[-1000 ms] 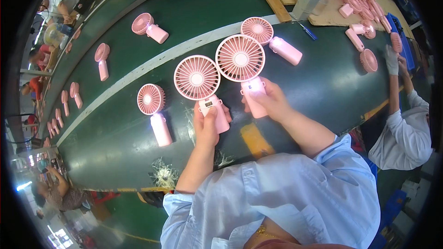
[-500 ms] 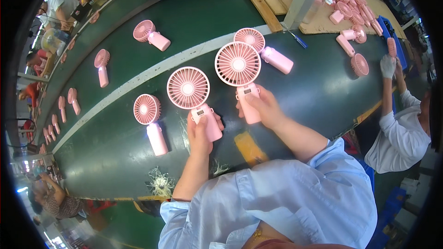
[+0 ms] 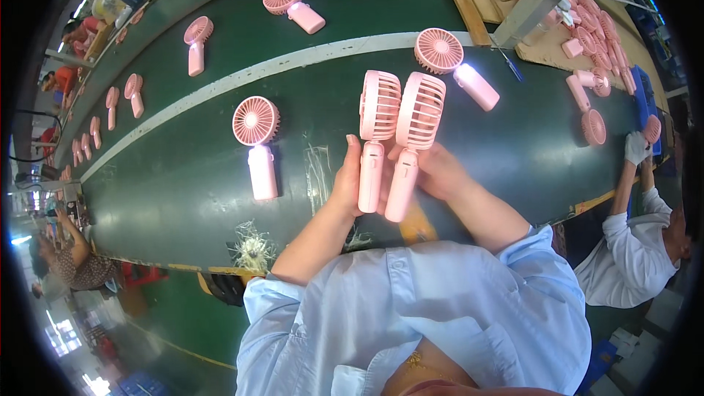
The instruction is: The person tests handheld fans on an assembly line by picking them up from a conveyor belt, pressing buttons to turn on their lights and motors, wiping fans with a cloth, and placing them back onto the belt.
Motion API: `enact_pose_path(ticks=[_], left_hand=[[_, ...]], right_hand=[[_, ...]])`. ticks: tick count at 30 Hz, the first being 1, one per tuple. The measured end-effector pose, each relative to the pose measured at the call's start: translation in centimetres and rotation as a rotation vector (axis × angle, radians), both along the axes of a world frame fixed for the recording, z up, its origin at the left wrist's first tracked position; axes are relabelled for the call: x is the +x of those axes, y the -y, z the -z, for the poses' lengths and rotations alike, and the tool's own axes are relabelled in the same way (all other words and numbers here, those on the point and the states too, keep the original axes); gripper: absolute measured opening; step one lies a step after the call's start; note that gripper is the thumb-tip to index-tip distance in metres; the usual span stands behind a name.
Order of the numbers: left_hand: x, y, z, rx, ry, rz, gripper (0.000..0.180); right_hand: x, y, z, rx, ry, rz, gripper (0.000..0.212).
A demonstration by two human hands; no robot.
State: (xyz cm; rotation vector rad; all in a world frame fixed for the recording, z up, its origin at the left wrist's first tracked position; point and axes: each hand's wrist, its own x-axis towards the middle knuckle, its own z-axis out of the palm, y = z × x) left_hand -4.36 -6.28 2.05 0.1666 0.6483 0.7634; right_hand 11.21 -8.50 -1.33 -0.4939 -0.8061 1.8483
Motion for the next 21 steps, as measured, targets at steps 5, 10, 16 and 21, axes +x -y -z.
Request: enact_pose_path(ticks=[5,10,16,21], left_hand=[[-1.3,0.0,4.9,0.213,-0.009,0.222,0.069],[-1.2,0.3,3.3,0.275,-0.042,0.265,0.063],[-1.3,0.3,3.3,0.391,-0.133,0.257,0.061],[-1.4,0.4,3.1,0.406,-0.152,0.245,0.061]], right_hand=[[0.2,-0.1,0.4,0.009,-0.051,-0.024,0.045],[0.8,-0.5,0.4,0.038,-0.060,0.037,0.045],[1.7,-1.6,2.0,0.016,-0.098,0.070,0.052],[1.3,-1.6,1.8,-0.010,-0.045,0.120,0.057]])
